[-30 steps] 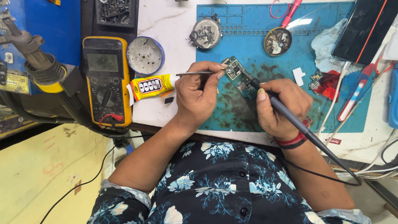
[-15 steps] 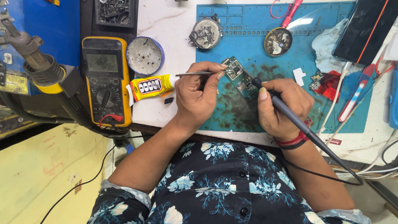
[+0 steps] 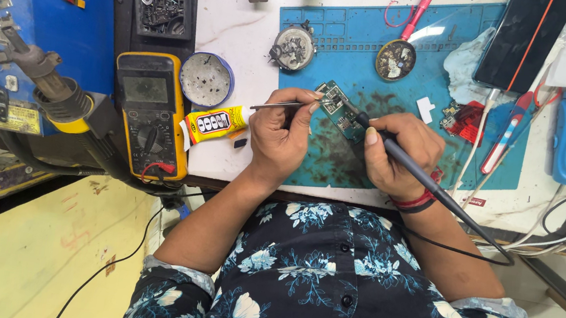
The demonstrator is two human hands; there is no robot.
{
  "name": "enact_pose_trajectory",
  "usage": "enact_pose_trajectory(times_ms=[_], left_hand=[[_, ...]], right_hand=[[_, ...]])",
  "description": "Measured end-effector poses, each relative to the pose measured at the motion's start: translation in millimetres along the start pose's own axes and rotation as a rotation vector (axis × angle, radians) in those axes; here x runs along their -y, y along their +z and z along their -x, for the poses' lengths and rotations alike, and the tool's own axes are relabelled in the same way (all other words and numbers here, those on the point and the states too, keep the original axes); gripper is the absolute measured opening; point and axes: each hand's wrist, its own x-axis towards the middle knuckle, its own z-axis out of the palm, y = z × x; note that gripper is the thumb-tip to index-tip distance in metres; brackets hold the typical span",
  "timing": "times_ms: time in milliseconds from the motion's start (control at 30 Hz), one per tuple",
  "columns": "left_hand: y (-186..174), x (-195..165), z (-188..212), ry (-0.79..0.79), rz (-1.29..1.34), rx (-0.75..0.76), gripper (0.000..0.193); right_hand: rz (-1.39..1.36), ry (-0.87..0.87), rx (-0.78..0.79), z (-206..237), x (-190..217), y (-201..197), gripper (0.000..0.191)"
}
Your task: The person solders components on a green circuit board at a repair workbench, holding the board with tweezers in one hand and a soldering iron in the other, repositioning the board and touching various points on it with the iron throughout the episode.
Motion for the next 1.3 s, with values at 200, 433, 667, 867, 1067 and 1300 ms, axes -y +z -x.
enact_pose_trajectory(times_ms=[200, 433, 667, 867, 1067, 1300], left_hand=[[-0.4, -0.1, -0.5, 0.01, -0.01, -0.002, 0.009], [-0.2, -0.5, -1.1, 0.004, -0.003, 0.0, 0.009], [-1.6, -2.7, 1.4, -0.015, 0.014, 0.006, 0.008], [-1.8, -7.3, 6.1, 0.037, -0.029, -0.043, 0.009], [-1.7, -20.0, 16.6, 0.052, -0.094, -0.045, 0.007], [-6.5, -25.3, 27.0, 0.086, -0.121, -0.058, 0.007]], right_hand=[[-0.003, -0.007, 0.009, -1.7, 2.4, -0.5, 0.008], [0.0, -0.003, 0.005, -1.0, 0.5, 0.0, 0.008], [-0.032, -0.011, -0.026, 2.5, -1.1, -2.0, 0.012], [0.086, -0.088, 0.065, 1.6, 8.8, -3.0, 0.025], [0.206, -0.163, 0.117, 13.4, 36.1, -5.2, 0.035], [-0.127, -0.058, 0.212, 47.5, 61.6, -0.5, 0.037]])
